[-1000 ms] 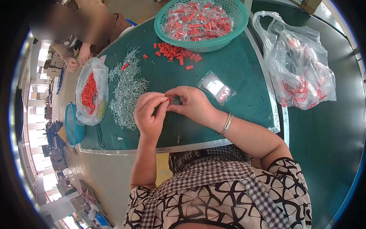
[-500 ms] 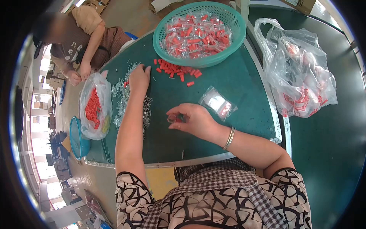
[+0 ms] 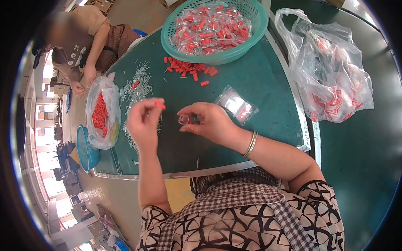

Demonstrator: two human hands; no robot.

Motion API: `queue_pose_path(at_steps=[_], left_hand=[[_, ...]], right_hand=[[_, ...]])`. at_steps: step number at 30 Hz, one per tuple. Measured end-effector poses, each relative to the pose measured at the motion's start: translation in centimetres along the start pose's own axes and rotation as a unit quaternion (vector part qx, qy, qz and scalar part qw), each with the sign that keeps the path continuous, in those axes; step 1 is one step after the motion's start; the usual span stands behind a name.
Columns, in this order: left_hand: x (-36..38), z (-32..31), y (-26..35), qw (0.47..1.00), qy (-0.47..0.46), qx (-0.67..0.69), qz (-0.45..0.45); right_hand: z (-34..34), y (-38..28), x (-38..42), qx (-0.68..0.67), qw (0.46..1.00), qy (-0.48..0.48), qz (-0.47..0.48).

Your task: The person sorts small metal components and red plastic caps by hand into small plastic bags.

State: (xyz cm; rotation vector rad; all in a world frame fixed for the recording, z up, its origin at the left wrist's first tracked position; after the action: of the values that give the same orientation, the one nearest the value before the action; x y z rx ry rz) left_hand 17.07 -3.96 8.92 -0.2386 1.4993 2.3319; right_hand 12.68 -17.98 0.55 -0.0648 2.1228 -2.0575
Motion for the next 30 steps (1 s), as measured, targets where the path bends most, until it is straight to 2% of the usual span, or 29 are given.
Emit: queue_pose_path(at_steps=[1, 4, 7, 8, 12, 15, 18, 20, 25, 30], left_hand=[[1.6, 0.1, 0.8, 0.999, 0.019, 0.005, -0.040], [4.2, -1.9, 2.8, 0.980, -0.031, -0.075, -0.184], [5.1, -2.3, 2.7, 0.966, -0.045, -0.126, -0.221], [5.3, -2.5, 1.9, 0.973, -0.076, -0.110, -0.190], [5.9, -2.7, 3.6, 0.952, -0.140, -0.163, -0.217], [6.3, -2.1, 3.8, 0.935, -0.133, -0.218, -0.244], [6.3, -1.4, 4.0, 0.942, -0.066, -0.238, -0.227], [6.2, -1.7, 4.2, 0.938, -0.069, -0.254, -0.227], [6.6, -2.2, 3.2, 0.942, -0.074, -0.256, -0.205], [6.8, -1.8, 2.5, 0.963, -0.073, -0.202, -0.162]], right_hand=[[-0.1, 0.0, 0.0, 0.000, 1.000, -0.007, -0.011], [-1.2, 1.9, 0.3, -0.090, 0.988, -0.056, -0.112], [-1.7, 2.0, 0.5, -0.120, 0.986, -0.071, -0.096], [-1.8, 2.0, 0.6, -0.117, 0.986, -0.074, -0.090], [-2.3, 1.9, 0.6, -0.099, 0.987, -0.102, -0.071], [-3.0, 1.7, 0.9, -0.128, 0.985, -0.099, -0.062], [-2.2, -0.6, 1.1, 0.023, 0.997, -0.071, -0.003], [-1.5, -2.9, 1.3, 0.163, 0.985, -0.036, 0.053], [-1.4, -2.6, 1.3, 0.119, 0.990, -0.029, 0.067], [-1.4, -2.5, 1.2, 0.109, 0.990, -0.030, 0.087]])
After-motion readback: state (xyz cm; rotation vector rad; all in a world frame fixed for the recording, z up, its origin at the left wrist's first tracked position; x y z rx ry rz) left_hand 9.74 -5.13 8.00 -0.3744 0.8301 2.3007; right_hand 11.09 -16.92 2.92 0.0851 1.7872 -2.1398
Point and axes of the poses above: each hand's wrist, its own x-axis away from the middle knuckle, its own z-axis out of the back of the hand, y = z × x, the point moved 10 cm from there along -x, towards the middle knuckle, and after that the axes turned 1 degree about -y, right-handed, at the moved point
